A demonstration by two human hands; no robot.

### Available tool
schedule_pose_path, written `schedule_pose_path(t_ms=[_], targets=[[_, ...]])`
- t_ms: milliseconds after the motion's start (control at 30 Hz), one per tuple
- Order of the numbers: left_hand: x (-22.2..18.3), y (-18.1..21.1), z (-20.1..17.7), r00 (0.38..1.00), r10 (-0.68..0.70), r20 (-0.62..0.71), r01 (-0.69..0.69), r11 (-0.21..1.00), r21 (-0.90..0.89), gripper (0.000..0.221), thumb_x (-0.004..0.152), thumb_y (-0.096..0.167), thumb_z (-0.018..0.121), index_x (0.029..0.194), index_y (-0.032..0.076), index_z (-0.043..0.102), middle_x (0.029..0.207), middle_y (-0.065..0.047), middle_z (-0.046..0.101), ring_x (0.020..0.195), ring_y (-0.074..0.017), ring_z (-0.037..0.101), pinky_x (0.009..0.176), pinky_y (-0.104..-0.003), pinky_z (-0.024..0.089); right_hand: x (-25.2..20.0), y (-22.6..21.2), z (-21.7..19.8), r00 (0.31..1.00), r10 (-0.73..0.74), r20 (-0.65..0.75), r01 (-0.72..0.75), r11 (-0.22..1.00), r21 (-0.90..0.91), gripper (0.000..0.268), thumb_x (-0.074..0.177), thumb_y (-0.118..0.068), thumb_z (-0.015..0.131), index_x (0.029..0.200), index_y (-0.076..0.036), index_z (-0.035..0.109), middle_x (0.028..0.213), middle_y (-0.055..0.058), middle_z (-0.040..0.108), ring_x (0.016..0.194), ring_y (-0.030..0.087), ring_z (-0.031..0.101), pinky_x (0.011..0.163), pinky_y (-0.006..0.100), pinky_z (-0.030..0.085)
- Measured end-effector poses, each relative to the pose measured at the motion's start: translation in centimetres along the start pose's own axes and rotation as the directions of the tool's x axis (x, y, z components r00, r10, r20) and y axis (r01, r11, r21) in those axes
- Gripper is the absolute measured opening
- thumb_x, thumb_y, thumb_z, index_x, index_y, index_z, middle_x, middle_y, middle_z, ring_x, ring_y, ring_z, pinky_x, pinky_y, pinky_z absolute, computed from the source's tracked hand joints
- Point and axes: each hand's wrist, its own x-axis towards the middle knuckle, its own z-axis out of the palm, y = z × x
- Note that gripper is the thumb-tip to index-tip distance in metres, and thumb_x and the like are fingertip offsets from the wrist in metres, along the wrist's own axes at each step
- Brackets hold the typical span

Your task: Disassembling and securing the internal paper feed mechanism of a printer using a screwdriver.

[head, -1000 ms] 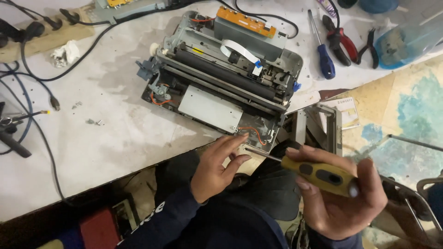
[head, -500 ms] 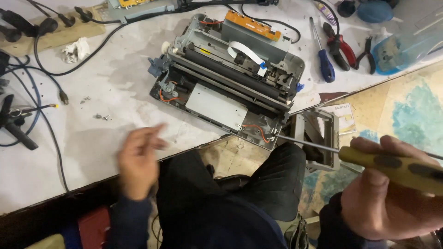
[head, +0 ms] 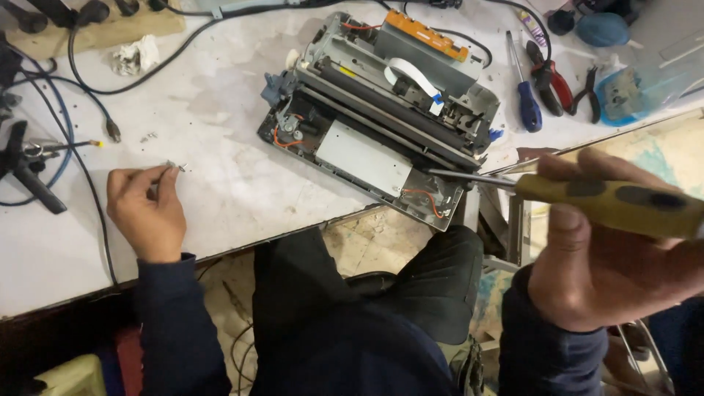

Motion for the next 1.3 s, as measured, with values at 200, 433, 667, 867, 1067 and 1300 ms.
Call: schedule_pose_path(t_ms=[200,433,667,867,1067,1300], targets=[[-0.2,-0.5,0.6,0.999,-0.022,0.028,0.022,1.000,-0.009,0.009,0.100,-0.011,0.089,0.106,-0.010,0.082,0.099,-0.016,0.056,0.079,-0.0285,0.062,0.069,-0.037,0.056,0.7,-0.6,0.9,0.999,0.040,0.009,-0.039,0.993,-0.113,0.032,0.118,-0.010,0.058,0.143,-0.005,0.039,0.137,0.033,0.052,0.110,0.054,0.067,0.097,0.067,0.068],[0.5,0.0,0.1,0.997,-0.080,0.004,0.080,0.997,-0.009,0.013,0.095,0.001,0.087,0.106,-0.005,0.081,0.091,-0.013,0.059,0.078,-0.0275,0.061,0.070,-0.039,0.053,2.4,1.5,6.9,0.992,-0.070,0.103,0.043,0.969,0.245,0.068,0.111,0.020,0.059,0.161,-0.016,0.031,0.155,0.027,0.041,0.119,0.051,0.065,0.101,0.065,0.069],[0.4,0.2,-0.4,0.992,-0.114,-0.058,0.111,0.993,-0.050,0.006,0.103,0.000,0.073,0.098,-0.001,0.076,0.093,-0.012,0.061,0.067,-0.0242,0.055,0.068,-0.040,0.049,2.0,1.9,13.2,0.941,0.087,0.327,-0.184,0.943,0.276,0.065,0.109,0.015,0.059,0.160,-0.010,0.026,0.135,0.032,0.059,0.119,0.038,0.071,0.108,0.046,0.064],[0.6,0.0,-0.7,0.981,-0.175,-0.084,0.166,0.980,-0.105,0.019,0.110,0.003,0.054,0.110,-0.005,0.071,0.100,-0.018,0.062,0.089,-0.0337,0.064,0.076,-0.041,0.051,2.1,2.2,15.5,0.917,0.106,0.385,-0.193,0.962,0.193,0.060,0.108,0.011,0.061,0.157,-0.002,0.028,0.132,0.031,0.060,0.119,0.037,0.071,0.107,0.042,0.061],[0.7,0.2,-1.0,0.969,-0.237,-0.071,0.220,0.957,-0.189,0.028,0.115,0.016,0.043,0.095,0.001,0.054,0.093,-0.016,0.058,0.085,-0.0329,0.060,0.074,-0.041,0.046,1.6,3.1,16.2,0.902,0.105,0.418,-0.220,0.946,0.236,0.062,0.109,0.013,0.059,0.158,-0.007,0.027,0.131,0.032,0.058,0.119,0.036,0.068,0.113,0.047,0.058],[1.0,0.7,-1.3,0.967,-0.243,-0.079,0.225,0.956,-0.191,0.046,0.114,0.014,0.054,0.075,0.006,0.030,0.071,-0.007,0.036,0.064,-0.0207,0.035,0.060,-0.040,0.030,1.1,3.4,16.8,0.903,0.100,0.418,-0.219,0.944,0.248,0.061,0.110,0.013,0.058,0.159,-0.007,0.028,0.134,0.030,0.054,0.122,0.038,0.065,0.113,0.048,0.059]])
